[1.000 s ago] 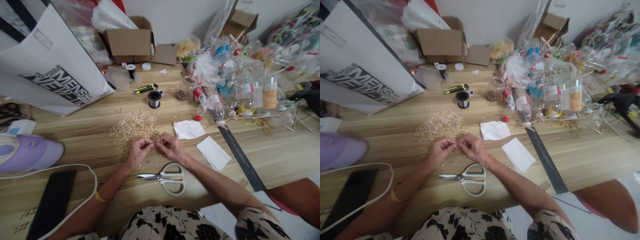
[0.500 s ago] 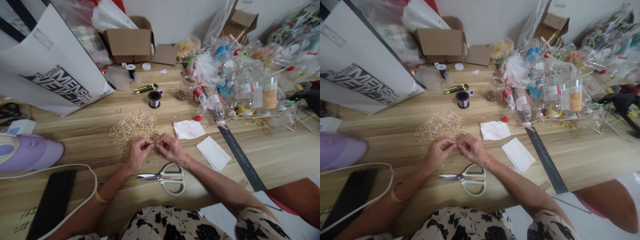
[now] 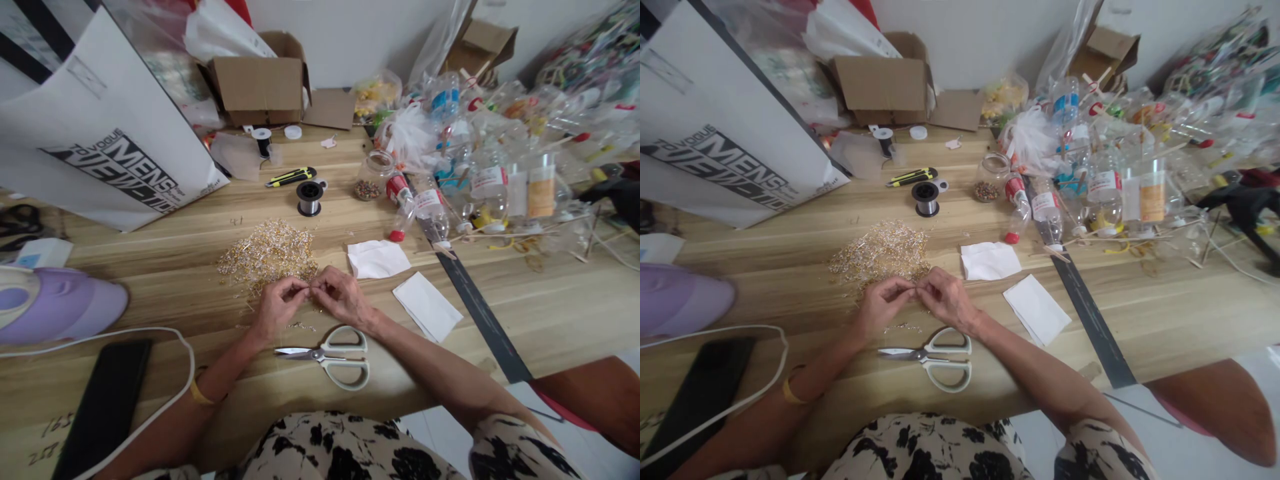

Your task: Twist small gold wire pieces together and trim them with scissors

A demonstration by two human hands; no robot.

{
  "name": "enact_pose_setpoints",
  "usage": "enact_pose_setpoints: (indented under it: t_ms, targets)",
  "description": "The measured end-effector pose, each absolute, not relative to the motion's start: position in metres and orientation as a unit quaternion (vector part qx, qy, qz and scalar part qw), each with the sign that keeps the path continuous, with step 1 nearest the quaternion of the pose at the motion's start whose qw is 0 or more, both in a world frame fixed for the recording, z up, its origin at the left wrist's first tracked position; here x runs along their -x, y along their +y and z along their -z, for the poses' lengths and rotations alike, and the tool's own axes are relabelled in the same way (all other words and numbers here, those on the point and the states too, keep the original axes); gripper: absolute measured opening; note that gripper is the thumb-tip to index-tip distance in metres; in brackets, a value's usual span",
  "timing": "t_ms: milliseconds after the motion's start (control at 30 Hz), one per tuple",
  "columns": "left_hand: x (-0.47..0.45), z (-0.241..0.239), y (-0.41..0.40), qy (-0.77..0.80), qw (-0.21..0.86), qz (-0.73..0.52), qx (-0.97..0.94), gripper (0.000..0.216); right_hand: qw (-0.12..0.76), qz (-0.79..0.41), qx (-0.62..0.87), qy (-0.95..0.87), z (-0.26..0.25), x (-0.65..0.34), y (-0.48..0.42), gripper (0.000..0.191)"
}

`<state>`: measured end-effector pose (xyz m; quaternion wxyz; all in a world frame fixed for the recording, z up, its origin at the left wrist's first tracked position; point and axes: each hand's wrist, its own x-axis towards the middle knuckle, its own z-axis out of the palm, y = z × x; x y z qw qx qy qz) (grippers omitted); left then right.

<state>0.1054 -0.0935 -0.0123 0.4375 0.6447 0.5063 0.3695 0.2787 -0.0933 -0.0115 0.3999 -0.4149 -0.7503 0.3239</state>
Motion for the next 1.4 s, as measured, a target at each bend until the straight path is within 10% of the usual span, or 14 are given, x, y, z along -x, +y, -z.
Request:
enact_pose_setpoints:
  t_ms: [1400]
  targets:
    - [-0.1019, 0.01, -0.0928, 0.484, 0.436, -0.328, -0.684, 0.012, 0.384, -0.343, 0.414, -0.751, 0.0124, -0.2788, -0.0931, 0.01]
